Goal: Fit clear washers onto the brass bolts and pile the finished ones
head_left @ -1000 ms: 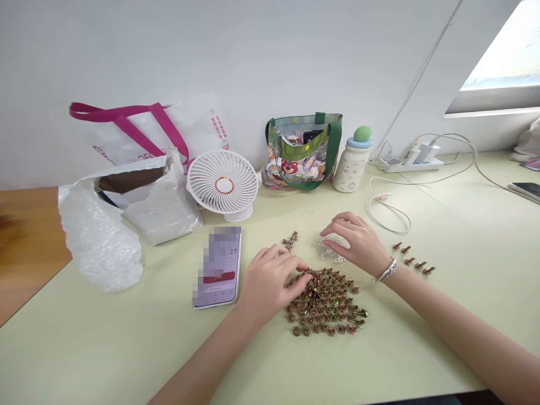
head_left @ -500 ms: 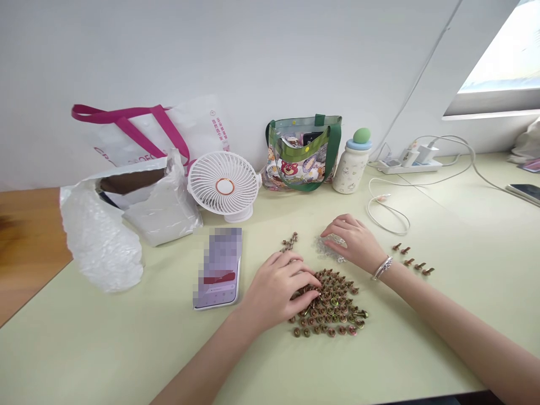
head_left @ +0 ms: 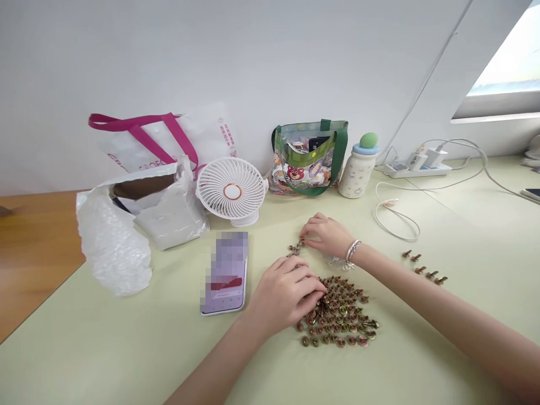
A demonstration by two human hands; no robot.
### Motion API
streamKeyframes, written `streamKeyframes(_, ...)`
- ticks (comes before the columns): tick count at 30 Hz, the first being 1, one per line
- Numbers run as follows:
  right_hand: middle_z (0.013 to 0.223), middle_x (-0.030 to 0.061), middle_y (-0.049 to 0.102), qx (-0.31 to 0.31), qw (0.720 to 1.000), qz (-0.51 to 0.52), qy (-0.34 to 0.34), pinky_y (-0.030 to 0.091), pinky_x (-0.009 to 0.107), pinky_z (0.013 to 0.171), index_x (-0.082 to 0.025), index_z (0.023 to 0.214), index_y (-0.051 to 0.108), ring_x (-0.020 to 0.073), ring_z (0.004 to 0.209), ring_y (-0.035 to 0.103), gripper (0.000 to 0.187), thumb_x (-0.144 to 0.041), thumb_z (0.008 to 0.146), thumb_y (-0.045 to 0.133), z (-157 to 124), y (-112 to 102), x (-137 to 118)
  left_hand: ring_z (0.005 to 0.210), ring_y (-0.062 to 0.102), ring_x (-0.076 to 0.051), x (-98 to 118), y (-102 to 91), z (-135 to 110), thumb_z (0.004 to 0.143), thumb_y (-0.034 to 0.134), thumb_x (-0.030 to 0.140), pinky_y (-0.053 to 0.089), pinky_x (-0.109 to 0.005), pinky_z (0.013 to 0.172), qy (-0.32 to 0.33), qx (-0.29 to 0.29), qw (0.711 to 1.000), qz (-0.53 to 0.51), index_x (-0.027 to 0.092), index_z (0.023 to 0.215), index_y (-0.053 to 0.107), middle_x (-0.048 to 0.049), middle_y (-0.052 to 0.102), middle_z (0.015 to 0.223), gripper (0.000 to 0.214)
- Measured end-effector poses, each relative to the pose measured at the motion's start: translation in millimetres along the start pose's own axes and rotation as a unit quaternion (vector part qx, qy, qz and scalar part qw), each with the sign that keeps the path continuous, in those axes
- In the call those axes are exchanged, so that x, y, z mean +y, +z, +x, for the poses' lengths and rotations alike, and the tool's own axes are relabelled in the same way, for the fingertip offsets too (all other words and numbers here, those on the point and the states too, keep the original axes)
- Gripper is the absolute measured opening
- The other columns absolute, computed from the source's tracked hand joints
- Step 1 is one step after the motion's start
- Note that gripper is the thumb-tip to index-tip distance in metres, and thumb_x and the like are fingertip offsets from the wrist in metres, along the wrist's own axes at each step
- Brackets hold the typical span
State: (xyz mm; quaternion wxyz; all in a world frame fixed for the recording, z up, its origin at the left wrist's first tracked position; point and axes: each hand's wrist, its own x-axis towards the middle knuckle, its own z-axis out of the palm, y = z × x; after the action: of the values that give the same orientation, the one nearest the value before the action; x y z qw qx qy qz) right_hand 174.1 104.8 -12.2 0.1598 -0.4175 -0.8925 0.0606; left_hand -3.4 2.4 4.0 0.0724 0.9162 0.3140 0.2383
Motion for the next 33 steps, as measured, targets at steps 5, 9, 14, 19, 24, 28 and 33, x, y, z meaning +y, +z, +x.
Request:
streamKeyframes(5,0.086,0.0052,0.065,0.01,1.0,0.004,0.005,0.042,0.036,0.079,-0.02,0.086,0.062,0.0226,0.093,0.051,0.009,-0.024,0.08,0.056,-9,-6,-1,0.094,0.05,-0.017,1,-0.9,0,0.086,0.048,0.025,0.038,-0.032,0.081,-0.018,0.022,1.0,0.012,0.024,0.084,0.062,0.0041,0.066,0.085,0.015)
streamKeyframes(9,0.087,0.0036,0.066,0.042,0.998,0.048,0.001,0.044,0.034,0.077,-0.021,0.089,0.059,0.0201,0.089,0.053,0.01,-0.025,0.083,0.054,-32,-18,-13,0.093,0.051,-0.019,2,-5.7,0,0.086,0.048,0.026,0.037,-0.034,0.079,-0.128,0.082,0.988,0.03,0.025,0.083,0.063,0.0029,0.067,0.083,0.015)
streamKeyframes(14,0.086,0.0021,0.065,0.099,0.99,0.087,-0.044,0.043,0.032,0.076,-0.022,0.092,0.057,0.0175,0.087,0.054,0.009,-0.024,0.084,0.054,-62,-29,-39,0.088,0.052,-0.019,3,-10.4,3,0.083,0.052,0.037,0.038,-0.034,0.075,-0.236,0.082,0.968,-0.004,0.029,0.089,0.062,0.0048,0.067,0.08,0.014)
streamKeyframes(19,0.081,0.0026,0.064,0.124,0.987,0.052,-0.09,0.041,0.034,0.075,-0.023,0.092,0.058,0.0183,0.084,0.053,0.01,-0.023,0.087,0.049,-70,-27,-55,0.077,0.052,-0.018,5,-6.9,5,0.077,0.058,0.042,0.039,-0.03,0.064,-0.272,0.055,0.959,-0.063,0.028,0.083,0.061,0.0052,0.062,0.067,0.015)
streamKeyframes(24,0.087,0.0039,0.062,0.12,0.979,0.167,-0.016,0.044,0.035,0.078,-0.023,0.096,0.056,0.02,0.09,0.051,0.014,-0.021,0.082,0.055,-70,-26,-52,0.081,0.053,-0.016,7,-5.3,5,0.079,0.054,0.029,0.041,-0.029,0.07,-0.282,0.061,0.942,-0.17,0.024,0.083,0.058,0.0026,0.06,0.076,0.007)
streamKeyframes(28,0.09,0.0042,0.059,0.066,0.961,0.264,0.038,0.045,0.035,0.081,-0.023,0.093,0.058,0.0183,0.09,0.053,0.011,-0.026,0.085,0.051,-70,-26,-48,0.09,0.054,-0.017,8,-5.0,6,0.08,0.052,0.023,0.041,-0.03,0.076,-0.283,0.049,0.924,-0.252,0.023,0.091,0.056,0.0002,0.06,0.091,0.011)
streamKeyframes(33,0.087,0.0024,0.058,0.042,0.955,0.289,0.059,0.045,0.032,0.079,-0.022,0.086,0.057,0.0158,0.083,0.056,0.007,-0.025,0.084,0.052,-71,-25,-49,0.092,0.055,-0.016,8,-2.8,6,0.081,0.05,0.02,0.042,-0.03,0.08,-0.273,0.054,0.92,-0.277,0.022,0.093,0.054,-0.0006,0.059,0.094,0.012)
